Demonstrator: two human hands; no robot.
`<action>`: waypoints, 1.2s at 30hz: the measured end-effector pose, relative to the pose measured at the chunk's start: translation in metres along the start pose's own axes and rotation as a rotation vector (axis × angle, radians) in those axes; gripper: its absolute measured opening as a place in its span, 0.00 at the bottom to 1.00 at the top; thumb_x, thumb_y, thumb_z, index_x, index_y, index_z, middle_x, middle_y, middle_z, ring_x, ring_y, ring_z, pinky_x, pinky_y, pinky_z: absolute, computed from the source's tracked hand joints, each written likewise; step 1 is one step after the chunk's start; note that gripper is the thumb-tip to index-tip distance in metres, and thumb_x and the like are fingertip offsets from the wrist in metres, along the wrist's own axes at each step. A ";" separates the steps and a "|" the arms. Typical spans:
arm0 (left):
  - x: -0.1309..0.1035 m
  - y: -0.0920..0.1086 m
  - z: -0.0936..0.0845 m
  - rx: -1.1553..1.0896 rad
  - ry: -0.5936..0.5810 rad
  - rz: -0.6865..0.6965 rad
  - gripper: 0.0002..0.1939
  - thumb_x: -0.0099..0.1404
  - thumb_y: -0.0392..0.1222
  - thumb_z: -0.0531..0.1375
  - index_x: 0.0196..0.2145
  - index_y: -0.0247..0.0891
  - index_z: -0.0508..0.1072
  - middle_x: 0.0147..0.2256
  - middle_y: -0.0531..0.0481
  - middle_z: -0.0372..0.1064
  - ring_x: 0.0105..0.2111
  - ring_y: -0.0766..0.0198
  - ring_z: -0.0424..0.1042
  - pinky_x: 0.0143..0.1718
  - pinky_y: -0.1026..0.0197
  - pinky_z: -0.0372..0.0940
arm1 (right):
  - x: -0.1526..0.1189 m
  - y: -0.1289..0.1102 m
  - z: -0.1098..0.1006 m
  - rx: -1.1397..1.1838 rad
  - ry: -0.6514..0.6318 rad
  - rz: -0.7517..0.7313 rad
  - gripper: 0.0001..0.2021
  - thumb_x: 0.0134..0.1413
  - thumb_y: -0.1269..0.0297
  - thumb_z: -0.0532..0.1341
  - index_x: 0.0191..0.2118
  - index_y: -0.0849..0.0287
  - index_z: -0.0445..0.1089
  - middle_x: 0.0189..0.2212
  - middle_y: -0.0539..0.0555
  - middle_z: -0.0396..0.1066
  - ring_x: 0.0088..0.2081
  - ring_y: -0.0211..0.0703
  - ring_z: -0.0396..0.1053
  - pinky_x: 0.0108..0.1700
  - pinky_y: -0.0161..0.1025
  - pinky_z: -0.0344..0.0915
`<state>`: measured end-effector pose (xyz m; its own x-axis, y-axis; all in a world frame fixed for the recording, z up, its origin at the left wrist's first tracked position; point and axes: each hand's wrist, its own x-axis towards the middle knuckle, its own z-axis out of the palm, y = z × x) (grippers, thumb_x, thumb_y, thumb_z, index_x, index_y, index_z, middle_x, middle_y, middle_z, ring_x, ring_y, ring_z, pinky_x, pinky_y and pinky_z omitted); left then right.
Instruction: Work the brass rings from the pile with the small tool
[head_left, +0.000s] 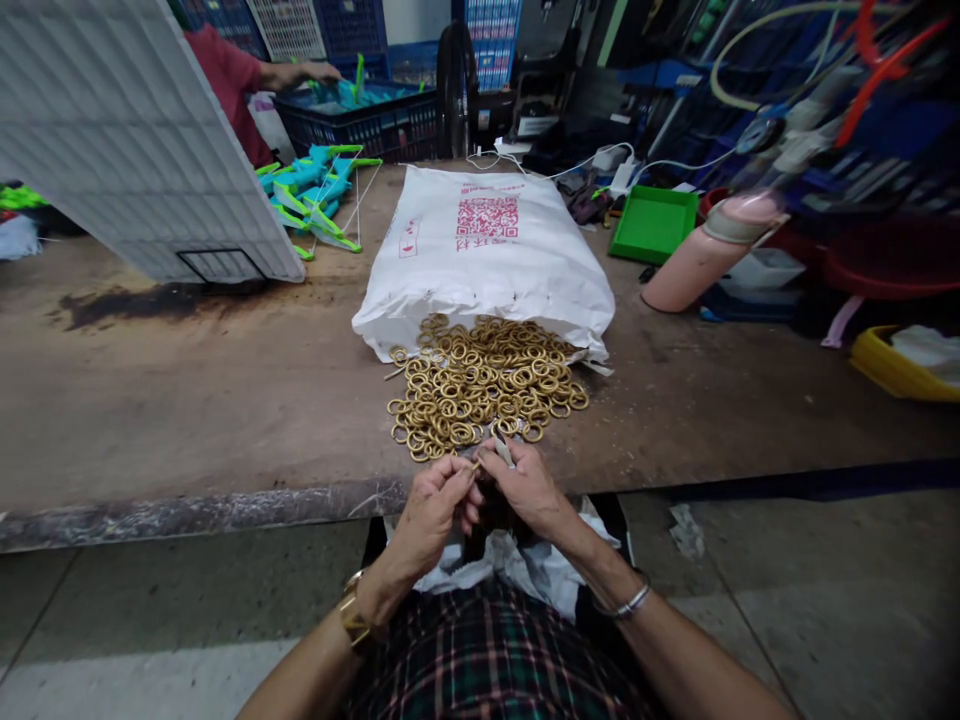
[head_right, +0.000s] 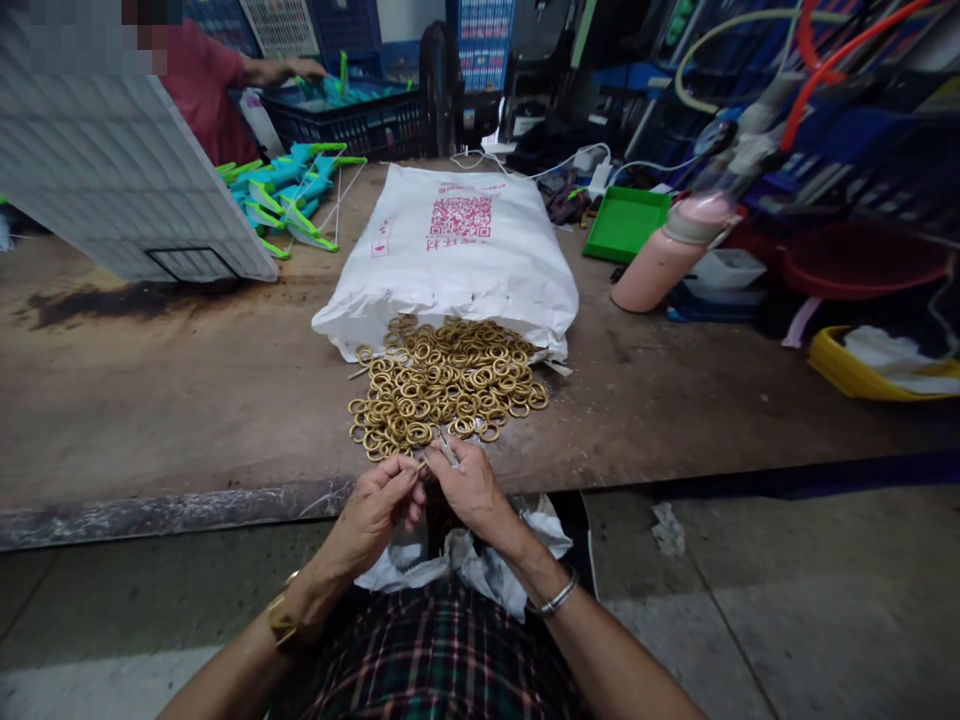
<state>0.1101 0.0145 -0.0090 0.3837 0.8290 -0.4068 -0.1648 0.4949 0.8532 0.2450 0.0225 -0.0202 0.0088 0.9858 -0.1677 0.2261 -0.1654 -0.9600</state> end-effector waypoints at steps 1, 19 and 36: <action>0.000 -0.001 0.000 -0.009 0.004 -0.001 0.17 0.54 0.54 0.59 0.28 0.35 0.63 0.22 0.56 0.63 0.17 0.74 0.60 0.18 0.70 0.55 | 0.000 0.000 0.000 0.002 -0.001 -0.001 0.11 0.49 0.60 0.52 0.22 0.59 0.62 0.18 0.45 0.59 0.23 0.32 0.56 0.27 0.31 0.55; 0.002 -0.007 -0.004 0.091 0.071 0.162 0.15 0.60 0.51 0.55 0.29 0.35 0.62 0.24 0.54 0.63 0.20 0.73 0.61 0.20 0.70 0.59 | -0.011 0.007 -0.001 -0.702 -0.131 -0.234 0.11 0.45 0.75 0.49 0.34 0.59 0.64 0.27 0.52 0.70 0.29 0.38 0.65 0.30 0.33 0.52; -0.025 0.001 0.009 0.222 -0.097 0.235 0.16 0.61 0.52 0.53 0.26 0.35 0.64 0.23 0.52 0.63 0.23 0.70 0.63 0.26 0.66 0.61 | -0.002 -0.001 -0.001 -0.887 -0.114 -0.105 0.09 0.47 0.69 0.52 0.37 0.60 0.64 0.24 0.52 0.70 0.23 0.38 0.62 0.25 0.34 0.44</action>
<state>0.1083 -0.0080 0.0044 0.4454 0.8797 -0.1668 -0.0615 0.2159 0.9745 0.2457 0.0204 -0.0187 -0.1403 0.9779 -0.1550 0.8896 0.0557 -0.4533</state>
